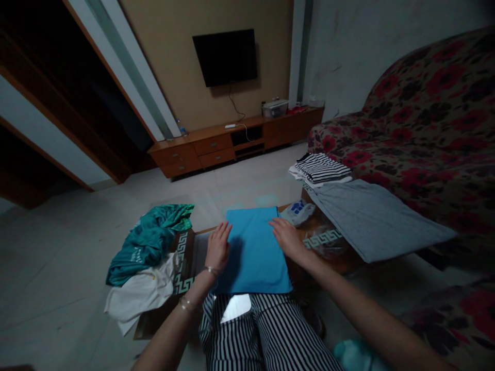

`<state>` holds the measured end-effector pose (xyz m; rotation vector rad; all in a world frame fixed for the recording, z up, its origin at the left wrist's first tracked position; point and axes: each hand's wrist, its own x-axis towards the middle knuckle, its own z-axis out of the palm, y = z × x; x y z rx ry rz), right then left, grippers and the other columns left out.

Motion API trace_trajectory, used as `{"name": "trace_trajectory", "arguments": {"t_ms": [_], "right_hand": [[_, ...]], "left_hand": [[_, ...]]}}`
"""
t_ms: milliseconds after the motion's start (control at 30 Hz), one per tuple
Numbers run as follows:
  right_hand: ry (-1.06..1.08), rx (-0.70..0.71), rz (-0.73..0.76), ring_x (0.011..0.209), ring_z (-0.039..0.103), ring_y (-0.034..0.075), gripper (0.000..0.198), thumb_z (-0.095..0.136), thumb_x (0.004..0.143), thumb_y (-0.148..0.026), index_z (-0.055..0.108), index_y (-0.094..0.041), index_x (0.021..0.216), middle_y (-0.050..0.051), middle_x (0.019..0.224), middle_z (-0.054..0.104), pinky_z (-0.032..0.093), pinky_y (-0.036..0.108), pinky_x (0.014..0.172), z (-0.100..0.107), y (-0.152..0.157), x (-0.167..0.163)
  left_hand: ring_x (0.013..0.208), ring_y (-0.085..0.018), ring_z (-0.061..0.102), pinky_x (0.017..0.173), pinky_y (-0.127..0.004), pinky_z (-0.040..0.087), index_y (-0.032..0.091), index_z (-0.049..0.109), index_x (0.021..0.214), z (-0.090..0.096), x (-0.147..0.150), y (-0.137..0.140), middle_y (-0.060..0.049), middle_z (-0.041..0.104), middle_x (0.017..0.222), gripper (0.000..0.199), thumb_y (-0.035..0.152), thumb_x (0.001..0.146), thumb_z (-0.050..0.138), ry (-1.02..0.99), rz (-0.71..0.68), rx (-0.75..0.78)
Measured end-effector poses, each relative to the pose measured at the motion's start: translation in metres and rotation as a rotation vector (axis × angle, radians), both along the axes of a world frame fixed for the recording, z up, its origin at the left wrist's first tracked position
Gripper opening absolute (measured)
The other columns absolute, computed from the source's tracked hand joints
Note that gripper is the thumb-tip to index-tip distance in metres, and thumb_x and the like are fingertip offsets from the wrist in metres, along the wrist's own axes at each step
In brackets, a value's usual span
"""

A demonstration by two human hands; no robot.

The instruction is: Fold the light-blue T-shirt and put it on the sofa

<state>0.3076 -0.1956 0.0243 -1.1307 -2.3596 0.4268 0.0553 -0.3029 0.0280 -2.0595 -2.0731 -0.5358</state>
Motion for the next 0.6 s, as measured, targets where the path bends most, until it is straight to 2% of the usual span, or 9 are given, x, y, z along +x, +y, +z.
{"name": "trace_trajectory", "arguments": {"t_ms": [100,200,300,400,500,600], "right_hand": [[-0.110,-0.002,-0.098,0.137,0.031,0.025,0.042,0.039,0.095,-0.023,0.051,-0.013,0.134,0.012,0.147,0.039,0.026,0.041,0.111,-0.008,0.045,-0.067],[-0.162,-0.016,-0.149,0.141,0.025,0.026,0.048,0.040,0.096,-0.033,0.045,-0.012,0.139,0.013,0.151,0.032,0.022,0.044,0.113,-0.029,0.073,-0.100],[-0.183,-0.033,-0.187,0.140,0.025,0.028,0.054,0.041,0.095,-0.042,0.046,-0.010,0.138,0.017,0.149,0.033,0.021,0.046,0.112,-0.052,0.088,-0.092],[-0.186,-0.021,-0.201,0.140,0.025,0.028,0.053,0.039,0.096,-0.043,0.046,-0.011,0.138,0.016,0.148,0.035,0.019,0.046,0.112,-0.067,0.097,-0.068],[-0.179,0.004,-0.193,0.140,0.024,0.025,0.048,0.036,0.098,-0.040,0.048,-0.014,0.137,0.013,0.148,0.037,0.019,0.043,0.112,-0.072,0.104,-0.049],[-0.177,0.007,-0.189,0.134,0.032,0.026,0.044,0.042,0.096,-0.038,0.051,-0.017,0.133,0.013,0.145,0.041,0.027,0.040,0.107,-0.067,0.114,-0.039]], "left_hand": [[0.144,-0.023,0.020,0.114,-0.048,0.024,0.015,0.034,0.146,-0.010,0.016,0.077,-0.009,0.026,0.155,0.058,0.013,0.088,0.036,0.030,0.127,-0.103],[0.144,-0.025,0.019,0.113,-0.054,0.024,0.016,0.034,0.147,-0.032,0.017,0.124,-0.009,0.024,0.155,0.053,0.030,0.096,0.030,0.033,0.198,-0.220],[0.144,-0.028,0.019,0.111,-0.059,0.022,0.017,0.034,0.147,-0.053,0.005,0.138,-0.012,0.024,0.155,0.058,0.044,0.096,0.027,0.024,0.212,-0.319],[0.144,-0.030,0.018,0.111,-0.060,0.020,0.017,0.032,0.147,-0.064,-0.007,0.136,-0.014,0.024,0.154,0.063,0.051,0.095,0.027,-0.002,0.229,-0.337],[0.143,-0.029,0.020,0.113,-0.055,0.019,0.017,0.036,0.146,-0.067,-0.017,0.135,-0.014,0.026,0.154,0.061,0.050,0.095,0.030,-0.071,0.267,-0.289],[0.138,-0.029,0.031,0.110,-0.050,0.028,0.016,0.041,0.141,-0.062,-0.032,0.144,-0.016,0.035,0.149,0.053,0.042,0.097,0.032,-0.180,0.374,-0.218]]}}
